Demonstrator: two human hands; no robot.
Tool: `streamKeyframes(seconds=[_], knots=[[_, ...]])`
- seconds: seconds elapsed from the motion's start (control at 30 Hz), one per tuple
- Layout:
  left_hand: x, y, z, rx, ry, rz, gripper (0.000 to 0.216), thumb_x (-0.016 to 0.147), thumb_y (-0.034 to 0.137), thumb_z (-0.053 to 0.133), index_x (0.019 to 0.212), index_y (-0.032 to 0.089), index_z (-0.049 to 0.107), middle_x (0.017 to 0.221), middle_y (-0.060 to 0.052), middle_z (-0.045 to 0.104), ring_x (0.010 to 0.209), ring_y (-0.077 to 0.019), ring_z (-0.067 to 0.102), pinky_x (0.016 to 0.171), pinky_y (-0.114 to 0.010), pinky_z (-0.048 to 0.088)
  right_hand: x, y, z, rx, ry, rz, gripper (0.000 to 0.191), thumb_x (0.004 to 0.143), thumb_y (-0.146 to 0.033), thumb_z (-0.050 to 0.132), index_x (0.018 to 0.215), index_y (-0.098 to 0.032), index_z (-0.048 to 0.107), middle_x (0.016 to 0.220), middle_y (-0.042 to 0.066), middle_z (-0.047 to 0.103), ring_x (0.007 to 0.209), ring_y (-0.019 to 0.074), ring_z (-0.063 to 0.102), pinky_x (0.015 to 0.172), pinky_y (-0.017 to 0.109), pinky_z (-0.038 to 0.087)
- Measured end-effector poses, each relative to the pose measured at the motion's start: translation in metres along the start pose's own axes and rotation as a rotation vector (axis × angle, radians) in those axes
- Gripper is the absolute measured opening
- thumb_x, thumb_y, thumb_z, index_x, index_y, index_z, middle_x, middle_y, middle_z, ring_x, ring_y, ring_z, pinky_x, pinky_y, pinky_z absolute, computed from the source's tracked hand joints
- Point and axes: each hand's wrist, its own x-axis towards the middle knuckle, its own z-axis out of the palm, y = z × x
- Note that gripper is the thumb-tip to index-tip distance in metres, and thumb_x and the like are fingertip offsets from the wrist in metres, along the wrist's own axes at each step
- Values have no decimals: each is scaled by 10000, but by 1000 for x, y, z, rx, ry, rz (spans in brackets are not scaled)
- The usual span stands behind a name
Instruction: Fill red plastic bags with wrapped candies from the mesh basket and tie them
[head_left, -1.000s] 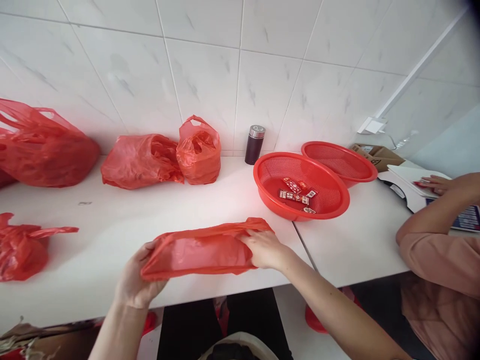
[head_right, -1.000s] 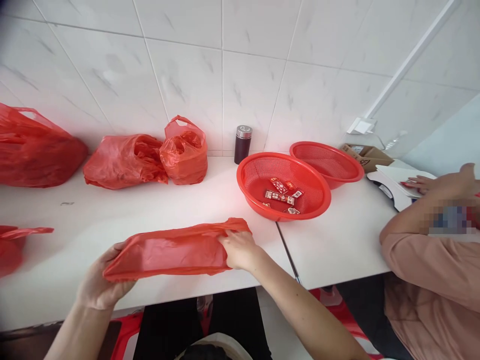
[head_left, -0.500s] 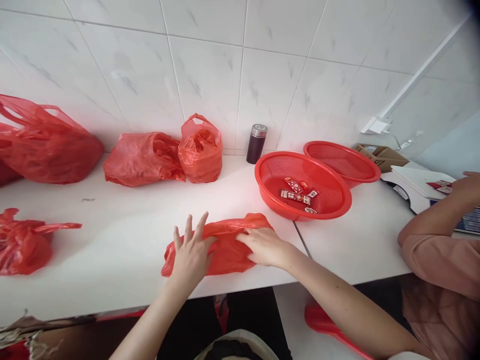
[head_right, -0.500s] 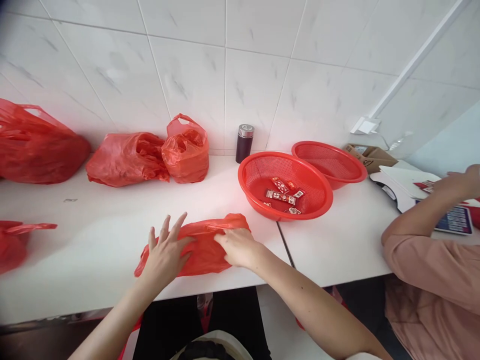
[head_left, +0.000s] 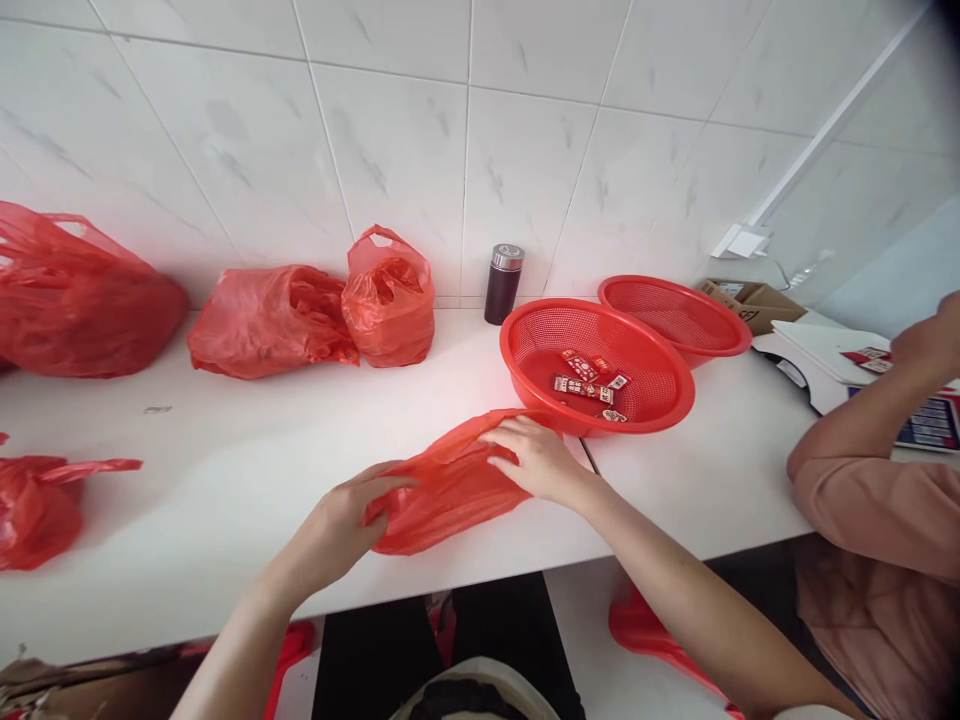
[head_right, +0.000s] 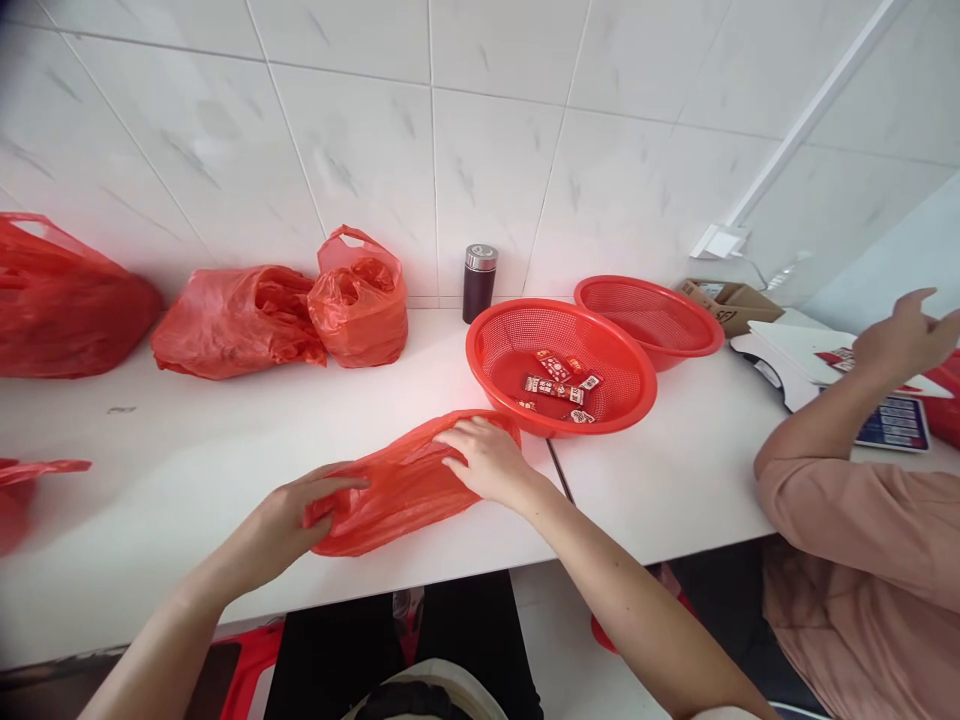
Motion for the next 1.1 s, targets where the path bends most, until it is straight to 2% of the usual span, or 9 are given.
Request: streamKeyframes(seconds=[0.17, 0.27, 0.4, 0.5, 0.63, 0.8, 0.97, 1.03, 1.1], knots=[[-1, 3, -1, -246, -79, -38, 718, 727, 117, 494, 1416, 314, 450, 1426, -20, 511, 1015, -207, 642, 887, -321, 522, 0, 8, 7, -108, -348, 95, 983, 598, -281, 798, 1473, -306, 351, 1525, 119, 331, 1369, 393, 320, 1065, 547, 326], [-3, -2, -3, -346, -41, -35, 760, 729, 130, 533, 1453, 313, 398, 1500, -5, 426, 1278, -272, 491, 1058, -404, 404, -7, 6, -18, 89, -508, 143, 889, 650, -381, 769, 1452, -353, 384, 1497, 64, 405, 1342, 346, 398, 1050, 471, 387], [-1, -7, -1, -455, -75, 1, 702, 781, 148, 538, 1448, 324, 406, 1523, 25, 388, 1407, -264, 322, 1157, -433, 232, -7, 19, -76, 423, -280, 55, 557, 836, -503, 588, 1360, -334, 503, 1376, 29, 549, 1222, 228, 543, 998, 370, 454], [3, -7, 4, -488, -100, 10, 690, 804, 145, 525, 1451, 345, 393, 1538, 44, 360, 1433, -241, 268, 1177, -424, 173, 6, 59, -107, 236, -19, 227, 543, 865, -497, 547, 1373, -318, 473, 1392, 51, 524, 1230, 228, 528, 997, 381, 449], [7, -6, 10, -505, -118, 4, 701, 806, 144, 517, 1459, 356, 374, 1557, 49, 320, 1435, -239, 264, 1178, -417, 179, 25, 124, -111, -168, -286, 545, 802, 726, -417, 713, 1446, -281, 387, 1498, 112, 378, 1304, 334, 443, 1025, 442, 405], [10, -8, 13, -538, -99, -47, 685, 839, 202, 520, 1486, 315, 328, 1561, 4, 313, 1423, -253, 296, 1163, -447, 224, 35, 156, -95, -229, -376, 647, 771, 669, -240, 741, 1383, -176, 455, 1210, 192, 605, 1059, 369, 615, 870, 482, 477], [13, -12, 16, -574, -78, -46, 695, 844, 210, 532, 1492, 325, 308, 1570, 6, 292, 1433, -231, 274, 1171, -426, 199, 33, 126, -110, -67, -229, 525, 482, 807, -312, 641, 1260, -204, 515, 1121, 119, 644, 976, 245, 642, 831, 350, 506], [15, -12, 18, -601, -72, -57, 702, 840, 203, 536, 1494, 317, 306, 1570, -4, 292, 1425, -240, 292, 1161, -427, 235, 28, 92, -113, 178, -28, 347, 486, 838, -377, 615, 1283, -248, 471, 1167, 75, 627, 982, 193, 635, 834, 309, 512], [18, -11, 20, -617, -69, -66, 703, 833, 198, 541, 1491, 306, 317, 1565, -11, 305, 1412, -245, 320, 1147, -412, 277, 21, 50, -103, 425, -53, 127, 475, 870, -398, 573, 1314, -298, 435, 1149, 33, 636, 908, 158, 651, 800, 301, 526]])
